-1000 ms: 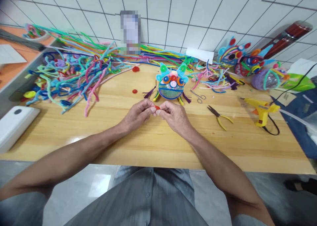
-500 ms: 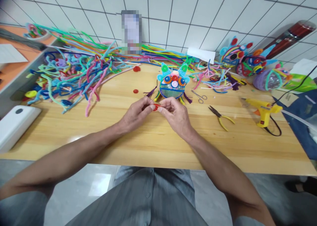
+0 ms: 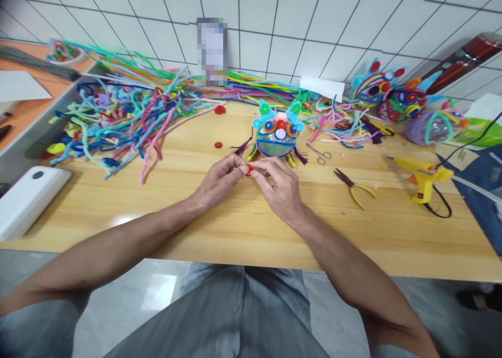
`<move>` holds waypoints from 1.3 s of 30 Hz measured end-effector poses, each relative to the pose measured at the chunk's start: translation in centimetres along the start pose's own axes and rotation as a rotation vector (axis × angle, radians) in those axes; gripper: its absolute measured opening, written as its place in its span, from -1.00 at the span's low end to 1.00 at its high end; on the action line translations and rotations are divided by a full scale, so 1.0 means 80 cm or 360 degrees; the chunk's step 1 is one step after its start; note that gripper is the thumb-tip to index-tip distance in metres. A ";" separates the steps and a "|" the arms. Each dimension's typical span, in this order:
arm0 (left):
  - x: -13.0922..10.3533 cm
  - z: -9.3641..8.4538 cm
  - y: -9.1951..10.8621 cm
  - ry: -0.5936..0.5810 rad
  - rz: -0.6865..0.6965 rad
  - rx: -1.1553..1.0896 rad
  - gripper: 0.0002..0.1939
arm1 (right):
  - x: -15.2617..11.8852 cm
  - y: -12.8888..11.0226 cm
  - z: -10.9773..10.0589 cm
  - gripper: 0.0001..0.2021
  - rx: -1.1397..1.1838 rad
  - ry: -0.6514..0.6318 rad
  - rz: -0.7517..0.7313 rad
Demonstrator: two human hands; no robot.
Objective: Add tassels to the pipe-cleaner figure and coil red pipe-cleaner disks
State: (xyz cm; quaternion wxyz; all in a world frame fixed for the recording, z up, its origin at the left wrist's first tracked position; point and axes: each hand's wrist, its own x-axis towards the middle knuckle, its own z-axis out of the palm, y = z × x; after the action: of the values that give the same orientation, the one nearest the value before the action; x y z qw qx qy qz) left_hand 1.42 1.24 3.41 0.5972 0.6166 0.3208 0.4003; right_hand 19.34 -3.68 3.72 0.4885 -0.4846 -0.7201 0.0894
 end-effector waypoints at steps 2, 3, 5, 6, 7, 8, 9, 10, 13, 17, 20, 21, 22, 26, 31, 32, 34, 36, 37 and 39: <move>0.000 0.001 -0.003 0.0043 -0.0059 -0.0107 -0.72 | -0.002 -0.001 0.003 -0.88 0.0064 0.0002 0.0043; 0.000 0.002 -0.004 0.0067 -0.0100 -0.0172 -0.72 | -0.003 -0.002 0.005 -0.88 0.0103 0.0001 0.0087; 0.000 0.006 -0.007 0.0103 -0.0186 -0.0304 -0.70 | -0.006 -0.003 0.010 -0.86 0.0179 0.0003 0.0196; 0.000 0.007 -0.008 0.0110 -0.0222 -0.0363 -0.68 | -0.007 -0.003 0.012 -0.86 0.0216 0.0007 0.0254; -0.001 0.009 -0.008 0.0111 -0.0245 -0.0413 -0.67 | -0.007 -0.003 0.014 -0.87 0.0251 0.0014 0.0310; -0.001 0.010 -0.008 0.0102 -0.0256 -0.0450 -0.65 | -0.008 -0.003 0.014 -0.88 0.0284 0.0019 0.0359; -0.001 0.011 -0.007 0.0080 -0.0257 -0.0471 -0.63 | -0.008 -0.002 0.014 -0.89 0.0318 0.0020 0.0404; -0.001 0.011 -0.007 0.0047 -0.0254 -0.0473 -0.61 | -0.007 -0.002 0.013 -0.90 0.0354 0.0014 0.0443; 0.000 0.008 -0.004 -0.0086 -0.0233 -0.0383 -0.59 | -0.005 0.000 0.005 -0.90 0.0465 -0.0042 0.0524; 0.001 0.002 -0.001 -0.0135 -0.0154 -0.0202 -0.61 | -0.003 0.002 -0.001 -0.86 0.0566 -0.0147 0.0575; 0.000 0.001 0.001 -0.0065 -0.0102 -0.0152 -0.61 | -0.004 0.002 0.000 -0.80 0.0513 -0.0151 0.0526; -0.001 0.001 0.002 -0.0041 -0.0095 -0.0147 -0.62 | -0.004 0.002 0.000 -0.79 0.0463 -0.0136 0.0486; -0.002 0.002 0.002 -0.0025 -0.0094 -0.0147 -0.63 | -0.005 0.002 0.001 -0.79 0.0409 -0.0114 0.0439; -0.003 0.004 0.004 0.0027 -0.0117 -0.0199 -0.66 | -0.006 0.000 0.003 -0.81 0.0249 -0.0041 0.0288; -0.004 0.006 0.000 0.0103 -0.0164 -0.0253 -0.69 | -0.007 -0.005 0.008 -0.87 0.0201 0.0001 0.0284; -0.005 0.007 -0.002 0.0117 -0.0169 -0.0264 -0.70 | -0.007 -0.006 0.010 -0.87 0.0208 0.0004 0.0303; -0.006 0.009 -0.004 0.0129 -0.0173 -0.0280 -0.69 | -0.008 -0.007 0.011 -0.87 0.0241 0.0014 0.0350; -0.006 0.009 -0.004 0.0105 -0.0176 -0.0281 -0.69 | -0.008 -0.007 0.011 -0.88 0.0289 0.0023 0.0401; -0.006 0.009 -0.004 0.0078 -0.0174 -0.0272 -0.69 | -0.008 -0.006 0.011 -0.88 0.0309 0.0023 0.0430; -0.005 0.007 -0.002 0.0015 -0.0147 -0.0222 -0.69 | -0.008 -0.005 0.008 -0.89 0.0323 0.0014 0.0472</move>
State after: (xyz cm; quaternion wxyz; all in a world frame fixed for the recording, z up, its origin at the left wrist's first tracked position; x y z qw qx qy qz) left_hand 1.74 0.68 3.24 0.6551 0.5561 0.3231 0.3965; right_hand 18.62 -4.14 3.25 0.5196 -0.5341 -0.6258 0.2306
